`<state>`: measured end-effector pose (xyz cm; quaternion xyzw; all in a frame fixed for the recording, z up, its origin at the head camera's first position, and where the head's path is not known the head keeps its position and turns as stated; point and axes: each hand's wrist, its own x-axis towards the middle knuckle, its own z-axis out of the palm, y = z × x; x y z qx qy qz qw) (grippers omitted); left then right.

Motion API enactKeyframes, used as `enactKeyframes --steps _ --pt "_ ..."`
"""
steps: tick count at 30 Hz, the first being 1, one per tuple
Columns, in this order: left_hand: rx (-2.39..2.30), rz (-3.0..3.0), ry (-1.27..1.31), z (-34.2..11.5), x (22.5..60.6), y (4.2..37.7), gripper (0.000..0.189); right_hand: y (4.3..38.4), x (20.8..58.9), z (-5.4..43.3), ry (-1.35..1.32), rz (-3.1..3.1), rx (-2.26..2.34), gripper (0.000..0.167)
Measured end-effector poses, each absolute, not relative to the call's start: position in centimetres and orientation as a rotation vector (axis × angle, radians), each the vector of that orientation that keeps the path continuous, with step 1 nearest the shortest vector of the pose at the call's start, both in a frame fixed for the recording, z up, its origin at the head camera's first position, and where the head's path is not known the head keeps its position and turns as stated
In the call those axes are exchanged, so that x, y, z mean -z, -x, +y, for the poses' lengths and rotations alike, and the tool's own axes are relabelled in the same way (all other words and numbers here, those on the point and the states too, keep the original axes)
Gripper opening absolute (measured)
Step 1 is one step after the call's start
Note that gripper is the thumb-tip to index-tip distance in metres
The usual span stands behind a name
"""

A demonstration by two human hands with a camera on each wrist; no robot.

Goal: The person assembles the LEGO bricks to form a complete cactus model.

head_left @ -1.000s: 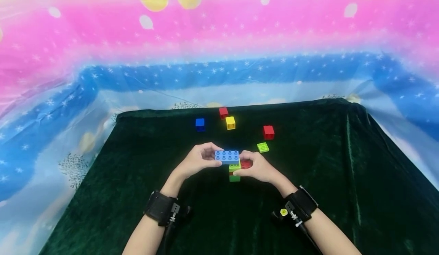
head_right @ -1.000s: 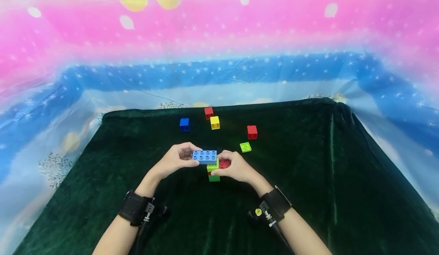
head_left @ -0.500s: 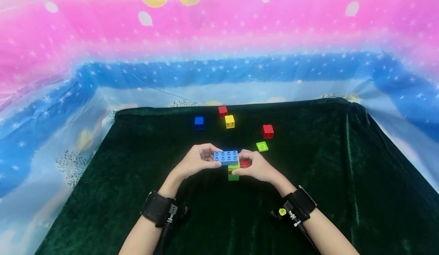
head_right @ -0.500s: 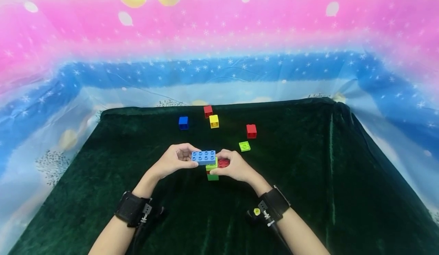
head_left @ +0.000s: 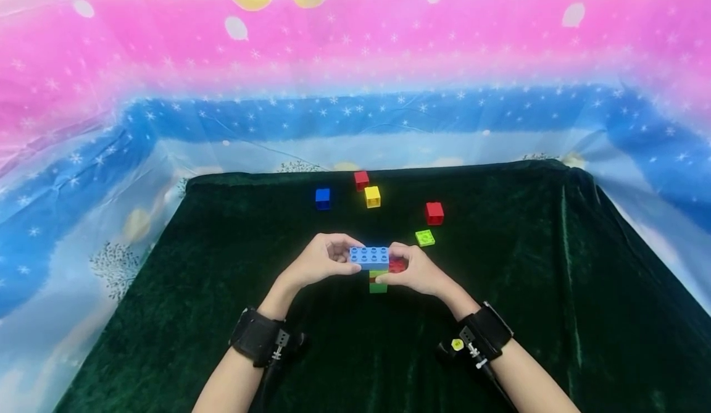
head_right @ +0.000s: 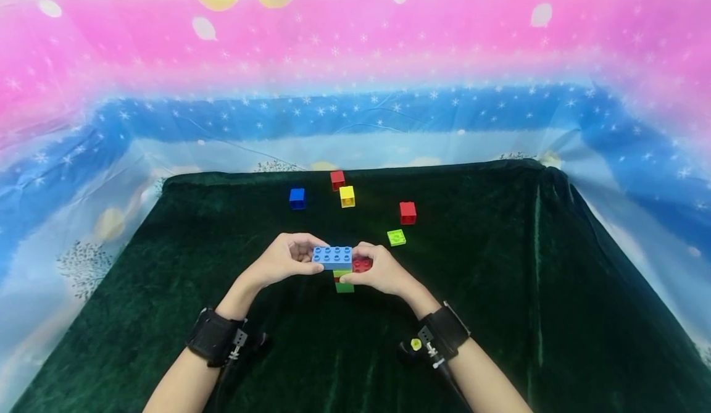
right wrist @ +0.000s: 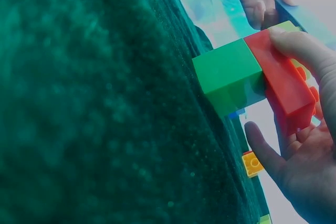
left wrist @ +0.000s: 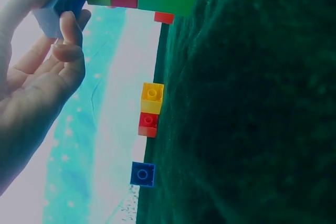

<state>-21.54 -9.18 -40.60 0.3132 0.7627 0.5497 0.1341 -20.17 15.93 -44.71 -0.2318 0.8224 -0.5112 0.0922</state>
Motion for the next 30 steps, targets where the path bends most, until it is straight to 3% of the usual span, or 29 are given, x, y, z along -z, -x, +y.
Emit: enactKeyframes --steps 30 --pt "-1.533 2.254 -0.922 -7.1 41.4 20.6 0.043 20.5 45.1 16.0 0.758 2.408 1.535 0.030"
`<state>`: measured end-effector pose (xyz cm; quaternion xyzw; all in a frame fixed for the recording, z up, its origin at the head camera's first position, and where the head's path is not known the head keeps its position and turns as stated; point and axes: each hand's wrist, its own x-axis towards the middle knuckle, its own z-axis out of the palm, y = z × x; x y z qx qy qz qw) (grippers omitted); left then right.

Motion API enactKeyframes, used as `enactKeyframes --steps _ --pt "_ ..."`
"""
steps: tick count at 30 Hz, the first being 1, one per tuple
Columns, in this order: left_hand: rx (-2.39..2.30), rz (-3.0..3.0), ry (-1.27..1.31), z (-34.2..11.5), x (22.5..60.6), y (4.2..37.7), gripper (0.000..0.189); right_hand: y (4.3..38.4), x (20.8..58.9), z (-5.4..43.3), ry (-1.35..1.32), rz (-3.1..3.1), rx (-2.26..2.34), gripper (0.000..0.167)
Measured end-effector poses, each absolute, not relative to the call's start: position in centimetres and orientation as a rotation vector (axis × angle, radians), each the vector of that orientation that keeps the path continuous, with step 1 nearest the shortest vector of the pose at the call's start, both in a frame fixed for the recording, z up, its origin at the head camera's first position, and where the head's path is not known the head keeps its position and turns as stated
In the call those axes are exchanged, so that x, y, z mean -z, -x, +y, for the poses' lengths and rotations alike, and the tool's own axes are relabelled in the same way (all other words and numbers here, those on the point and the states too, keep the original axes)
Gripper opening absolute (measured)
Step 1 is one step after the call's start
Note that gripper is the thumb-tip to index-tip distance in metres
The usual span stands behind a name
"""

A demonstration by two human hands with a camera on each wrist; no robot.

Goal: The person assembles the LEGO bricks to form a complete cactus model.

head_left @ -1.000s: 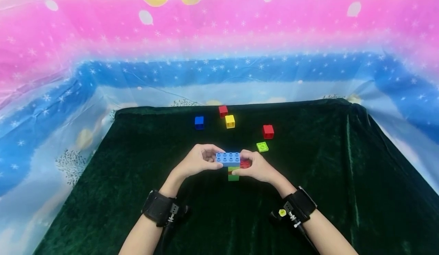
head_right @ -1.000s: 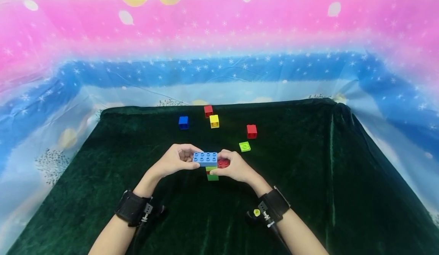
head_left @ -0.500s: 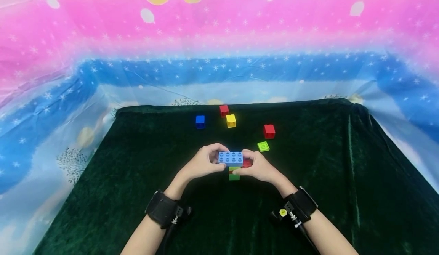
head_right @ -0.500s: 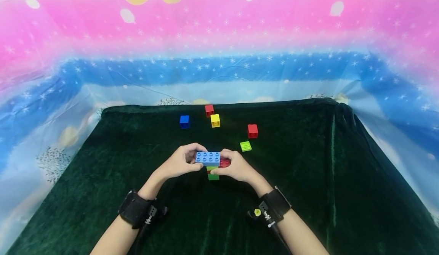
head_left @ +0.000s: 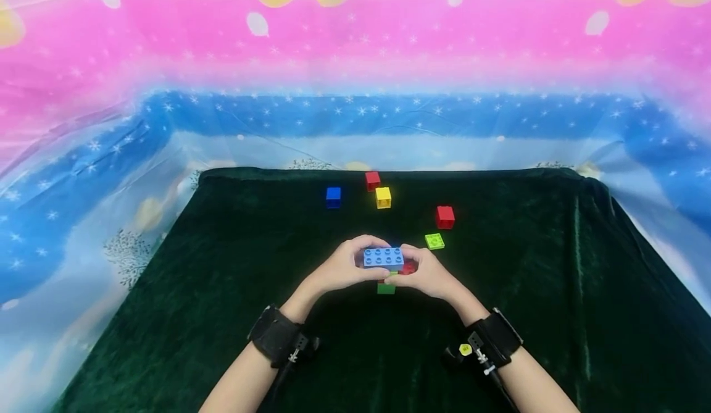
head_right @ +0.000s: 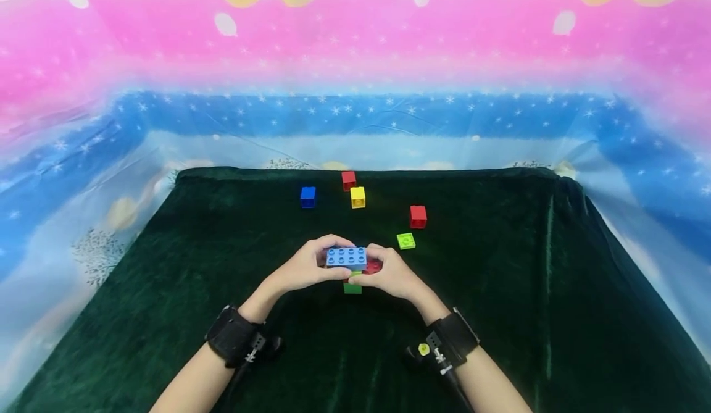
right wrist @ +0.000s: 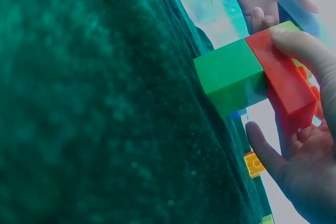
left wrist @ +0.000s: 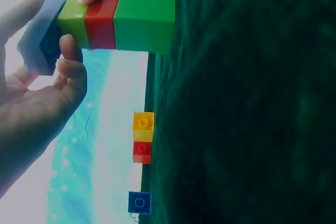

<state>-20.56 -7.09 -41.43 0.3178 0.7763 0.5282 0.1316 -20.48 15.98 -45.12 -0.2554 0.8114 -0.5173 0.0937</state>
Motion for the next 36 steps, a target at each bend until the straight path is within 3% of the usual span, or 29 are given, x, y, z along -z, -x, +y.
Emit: enactKeyframes --steps 9,20,36 --pt "-1.524 2.315 -0.855 -7.03 41.14 20.99 0.036 20.67 44.80 15.97 0.755 2.411 1.540 0.026" --pt "-1.514 2.287 -0.924 -7.37 41.03 20.56 0.043 20.54 45.12 15.87 0.761 2.424 1.527 0.025" --pt "-1.487 2.371 -1.000 -7.13 41.14 20.60 0.035 20.55 45.10 16.05 0.763 2.416 1.536 0.032"
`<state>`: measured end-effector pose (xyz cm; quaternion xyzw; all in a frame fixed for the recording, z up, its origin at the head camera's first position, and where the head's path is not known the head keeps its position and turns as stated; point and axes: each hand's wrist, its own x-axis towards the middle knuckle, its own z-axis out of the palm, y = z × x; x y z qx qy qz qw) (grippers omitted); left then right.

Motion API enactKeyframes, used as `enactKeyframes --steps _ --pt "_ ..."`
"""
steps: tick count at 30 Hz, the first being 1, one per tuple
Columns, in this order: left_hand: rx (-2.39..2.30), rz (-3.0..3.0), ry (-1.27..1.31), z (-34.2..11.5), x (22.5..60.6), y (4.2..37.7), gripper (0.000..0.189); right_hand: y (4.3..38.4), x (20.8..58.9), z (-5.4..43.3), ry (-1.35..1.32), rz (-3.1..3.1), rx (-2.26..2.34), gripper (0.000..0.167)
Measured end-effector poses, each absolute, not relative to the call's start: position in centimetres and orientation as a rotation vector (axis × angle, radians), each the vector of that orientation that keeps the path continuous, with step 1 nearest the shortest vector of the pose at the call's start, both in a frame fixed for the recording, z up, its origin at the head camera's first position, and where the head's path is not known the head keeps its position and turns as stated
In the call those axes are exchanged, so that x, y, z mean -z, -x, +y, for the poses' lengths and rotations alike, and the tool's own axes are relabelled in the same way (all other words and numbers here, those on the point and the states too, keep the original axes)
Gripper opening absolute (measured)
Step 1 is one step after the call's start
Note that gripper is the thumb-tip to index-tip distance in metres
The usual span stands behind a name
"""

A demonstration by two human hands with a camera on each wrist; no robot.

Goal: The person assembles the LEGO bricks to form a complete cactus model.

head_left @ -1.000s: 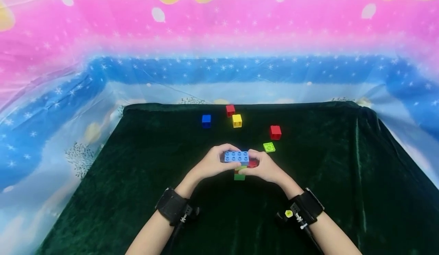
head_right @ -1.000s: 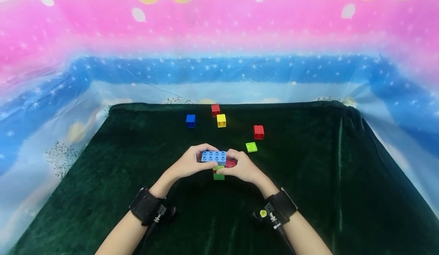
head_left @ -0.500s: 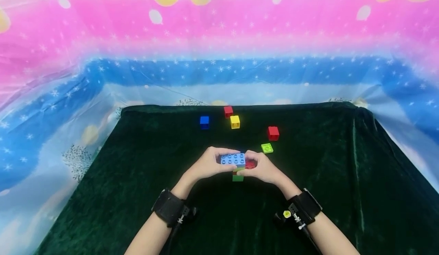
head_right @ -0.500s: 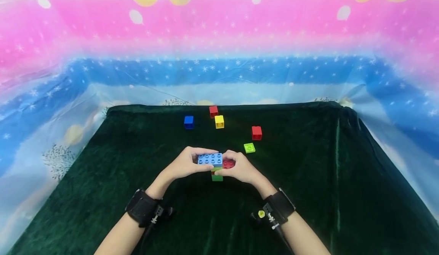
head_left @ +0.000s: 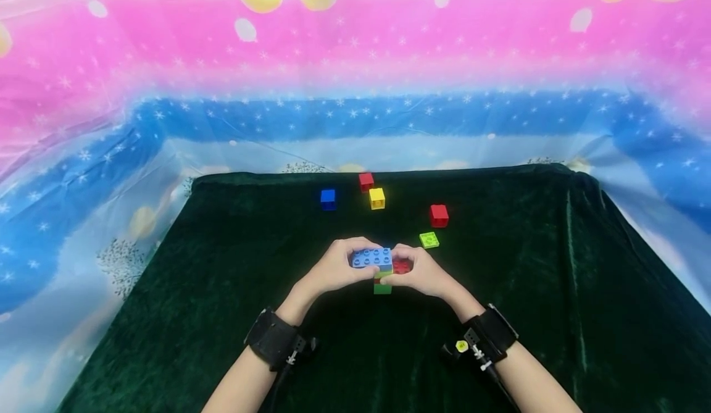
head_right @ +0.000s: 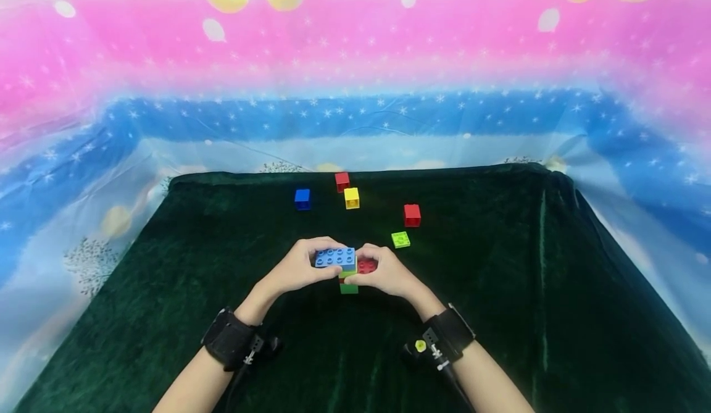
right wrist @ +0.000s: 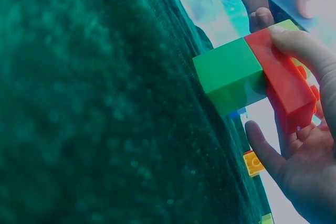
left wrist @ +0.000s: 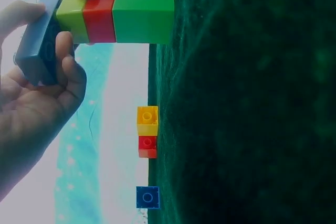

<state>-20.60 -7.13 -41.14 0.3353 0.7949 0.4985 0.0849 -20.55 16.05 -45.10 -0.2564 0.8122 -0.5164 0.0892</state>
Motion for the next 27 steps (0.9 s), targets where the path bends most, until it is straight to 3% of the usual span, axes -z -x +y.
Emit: enactKeyframes --steps 27 --pt "-1.354 2.505 -0.999 -6.4 40.1 20.1 0.035 20.2 44.6 16.1 0.734 2.407 1.540 0.027"
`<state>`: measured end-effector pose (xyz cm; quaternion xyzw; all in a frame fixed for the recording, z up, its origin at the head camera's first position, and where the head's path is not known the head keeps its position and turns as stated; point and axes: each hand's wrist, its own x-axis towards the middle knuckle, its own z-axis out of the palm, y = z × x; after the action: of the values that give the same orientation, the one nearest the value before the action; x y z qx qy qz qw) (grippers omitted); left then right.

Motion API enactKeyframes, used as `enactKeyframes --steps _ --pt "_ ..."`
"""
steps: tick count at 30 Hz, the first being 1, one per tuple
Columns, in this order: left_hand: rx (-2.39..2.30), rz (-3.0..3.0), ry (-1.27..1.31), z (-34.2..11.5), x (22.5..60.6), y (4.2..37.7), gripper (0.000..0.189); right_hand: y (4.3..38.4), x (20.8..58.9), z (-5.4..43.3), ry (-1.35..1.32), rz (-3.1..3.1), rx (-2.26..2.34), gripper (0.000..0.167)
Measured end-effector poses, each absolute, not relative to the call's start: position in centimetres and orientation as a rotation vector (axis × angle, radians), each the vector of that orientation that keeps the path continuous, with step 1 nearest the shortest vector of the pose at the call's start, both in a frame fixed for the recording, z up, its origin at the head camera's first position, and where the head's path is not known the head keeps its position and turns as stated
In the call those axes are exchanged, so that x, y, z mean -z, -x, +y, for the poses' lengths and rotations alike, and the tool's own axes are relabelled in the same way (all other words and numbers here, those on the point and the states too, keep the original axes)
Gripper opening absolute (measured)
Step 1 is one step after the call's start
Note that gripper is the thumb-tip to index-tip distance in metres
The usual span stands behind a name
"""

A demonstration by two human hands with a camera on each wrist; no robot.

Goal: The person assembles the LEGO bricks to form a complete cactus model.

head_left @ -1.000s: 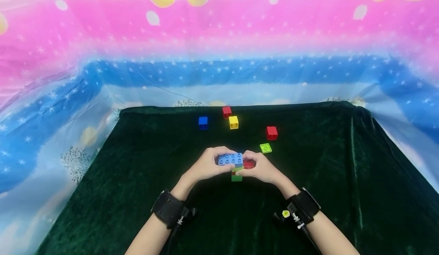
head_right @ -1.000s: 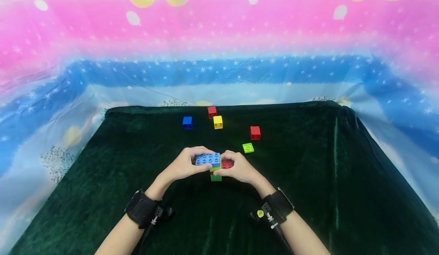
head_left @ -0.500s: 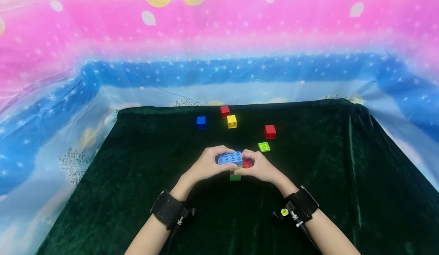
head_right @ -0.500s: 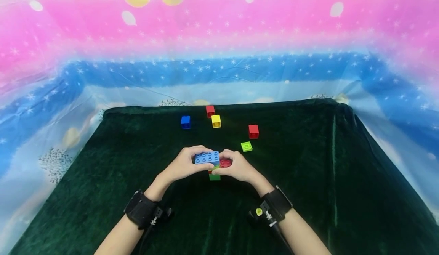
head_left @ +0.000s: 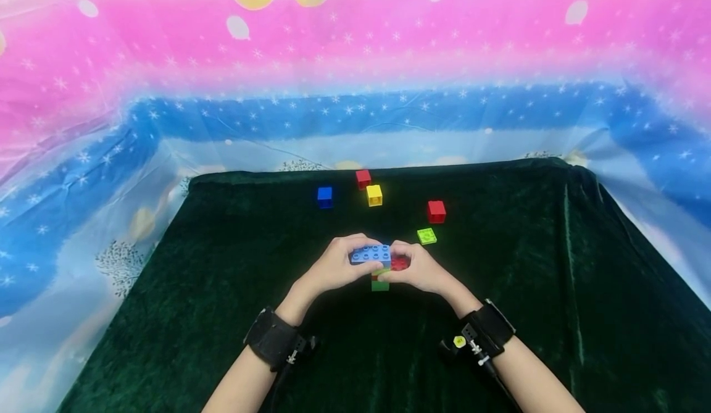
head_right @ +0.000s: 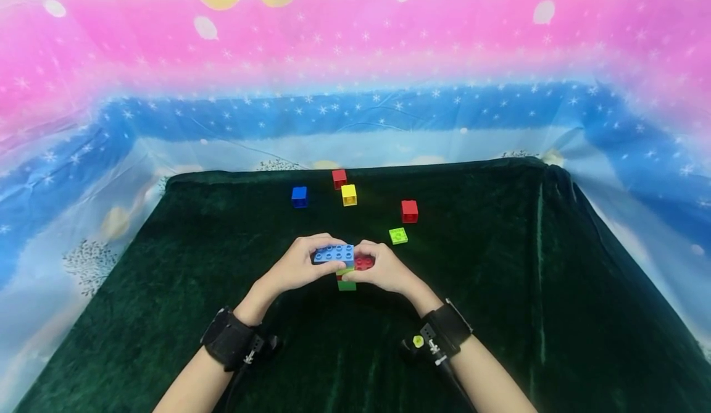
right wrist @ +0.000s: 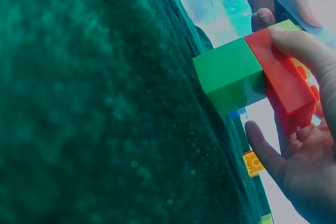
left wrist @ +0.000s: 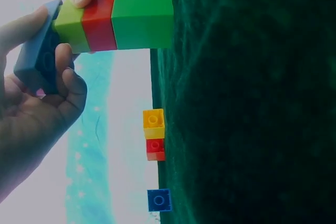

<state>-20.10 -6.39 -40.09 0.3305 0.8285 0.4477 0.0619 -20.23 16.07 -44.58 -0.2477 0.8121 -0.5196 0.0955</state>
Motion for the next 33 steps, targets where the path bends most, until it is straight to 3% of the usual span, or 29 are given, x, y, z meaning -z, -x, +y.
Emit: enactKeyframes --steps 20,33 --pt "-1.360 2.532 -0.909 -6.33 40.26 20.05 0.039 20.39 45.00 16.28 0.744 2.428 1.516 0.031" --pt "-1.313 2.557 -1.040 -6.23 40.06 19.99 0.035 20.35 44.73 16.23 0.749 2.409 1.551 0.028"
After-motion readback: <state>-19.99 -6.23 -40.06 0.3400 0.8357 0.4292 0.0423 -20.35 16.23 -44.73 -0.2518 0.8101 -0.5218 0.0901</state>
